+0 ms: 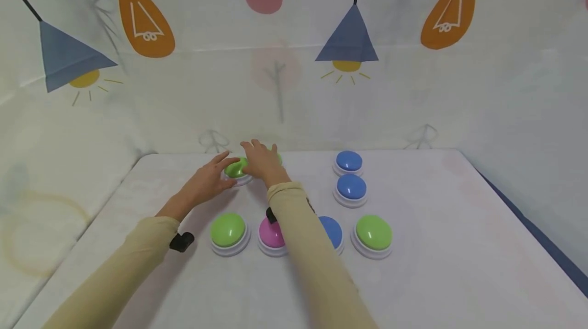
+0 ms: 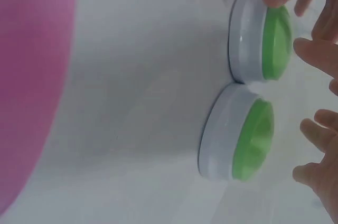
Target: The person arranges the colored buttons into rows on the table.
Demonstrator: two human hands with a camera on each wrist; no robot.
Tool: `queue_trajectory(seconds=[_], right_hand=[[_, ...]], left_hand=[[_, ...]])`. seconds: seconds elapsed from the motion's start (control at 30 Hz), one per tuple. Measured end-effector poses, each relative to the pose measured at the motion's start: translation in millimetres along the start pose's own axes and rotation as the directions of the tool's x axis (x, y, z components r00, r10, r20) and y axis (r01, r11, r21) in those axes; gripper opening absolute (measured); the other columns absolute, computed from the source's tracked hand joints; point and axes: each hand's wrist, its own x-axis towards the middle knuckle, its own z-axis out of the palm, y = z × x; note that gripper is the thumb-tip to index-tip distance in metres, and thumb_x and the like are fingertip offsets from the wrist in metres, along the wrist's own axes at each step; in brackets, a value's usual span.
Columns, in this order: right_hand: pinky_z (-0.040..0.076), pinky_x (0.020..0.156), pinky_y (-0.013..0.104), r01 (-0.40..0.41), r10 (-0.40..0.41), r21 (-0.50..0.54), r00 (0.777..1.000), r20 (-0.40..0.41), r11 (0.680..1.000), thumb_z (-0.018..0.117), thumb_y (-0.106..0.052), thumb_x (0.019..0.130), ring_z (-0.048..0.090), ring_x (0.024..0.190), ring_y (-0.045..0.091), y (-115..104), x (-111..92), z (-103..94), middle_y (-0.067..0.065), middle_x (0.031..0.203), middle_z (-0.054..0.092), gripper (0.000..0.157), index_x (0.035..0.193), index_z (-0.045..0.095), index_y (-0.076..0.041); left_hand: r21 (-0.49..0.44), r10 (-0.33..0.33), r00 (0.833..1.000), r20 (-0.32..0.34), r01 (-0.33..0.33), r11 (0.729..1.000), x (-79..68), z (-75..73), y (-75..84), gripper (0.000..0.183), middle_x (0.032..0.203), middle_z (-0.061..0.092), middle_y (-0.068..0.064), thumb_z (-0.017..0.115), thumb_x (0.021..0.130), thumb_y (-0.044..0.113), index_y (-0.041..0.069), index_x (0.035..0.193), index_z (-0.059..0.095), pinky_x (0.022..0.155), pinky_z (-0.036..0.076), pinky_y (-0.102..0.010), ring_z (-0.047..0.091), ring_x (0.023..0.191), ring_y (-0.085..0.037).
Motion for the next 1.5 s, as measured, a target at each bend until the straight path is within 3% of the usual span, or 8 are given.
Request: queue_trajectory(seconds=[0.3, 0.53, 0.73, 1.23, 1.5], right_hand=[[0.013, 0.117, 0.065, -0.007, 0.009, -0.029, 0.997, 0.079, 1.0, 0.064, -0.02, 0.094, 0.031, 0.147, 0.026, -11, 5, 13.5, 0.01, 0.161, 0.03, 0.072, 0.157, 0.029, -0.017], [0.009, 0.116, 0.067, -0.041, 0.043, -0.025, 0.995, 0.085, 0.999, 0.064, -0.013, 0.093, 0.036, 0.144, 0.023, -16, 7, 18.3, 0.006, 0.154, 0.044, 0.066, 0.153, 0.037, -0.014], [0.008, 0.116, 0.069, -0.037, 0.039, -0.033, 0.995, 0.091, 0.999, 0.065, -0.02, 0.095, 0.038, 0.143, 0.021, -18, 6, 19.3, 0.005, 0.152, 0.046, 0.064, 0.152, 0.038, -0.013], [0.013, 0.115, 0.068, -0.038, 0.043, -0.064, 0.996, 0.076, 0.997, 0.062, -0.019, 0.096, 0.039, 0.142, 0.022, -13, 8, 18.4, 0.005, 0.151, 0.046, 0.06, 0.151, 0.04, -0.015], [0.014, 0.115, 0.068, -0.029, 0.031, -0.038, 0.997, 0.076, 0.999, 0.064, -0.018, 0.096, 0.041, 0.141, 0.024, -10, 15, 25.5, 0.007, 0.15, 0.048, 0.059, 0.15, 0.042, -0.015]], left_hand=[[-0.012, -0.026, 0.999, 0.046, 0.026, 1.0, 1.4, 9.5, -0.4, 0.062, 0.157, 0.028, -0.026, 0.073, 0.089, 0.02, 0.013, 0.145, 0.046, 0.095, 0.046, -0.064, 0.056, 0.115, -0.055], [0.012, 0.03, 0.999, -0.037, -0.029, 0.999, 2.5, 10.3, -2.8, 0.061, 0.147, 0.043, -0.028, 0.075, 0.085, 0.01, 0.006, 0.141, 0.05, 0.097, 0.047, -0.061, 0.057, 0.117, -0.05], [0.039, 0.047, 0.996, -0.078, -0.044, 0.998, 4.0, 12.0, -6.7, 0.057, 0.139, 0.053, -0.025, 0.074, 0.084, 0.005, 0.004, 0.136, 0.052, 0.096, 0.05, -0.055, 0.06, 0.116, -0.044], [0.055, 0.116, 0.98, -0.162, -0.108, 0.993, 4.9, 16.4, -11.9, 0.051, 0.131, 0.06, -0.024, 0.078, 0.083, 0.008, 0.007, 0.13, 0.057, 0.089, 0.054, -0.054, 0.064, 0.109, -0.041], [0.054, 0.123, 0.976, -0.178, -0.115, 0.992, 1.3, 18.5, -16.5, 0.051, 0.135, 0.057, -0.025, 0.077, 0.083, 0.008, 0.005, 0.13, 0.059, 0.093, 0.052, -0.054, 0.062, 0.114, -0.043]])
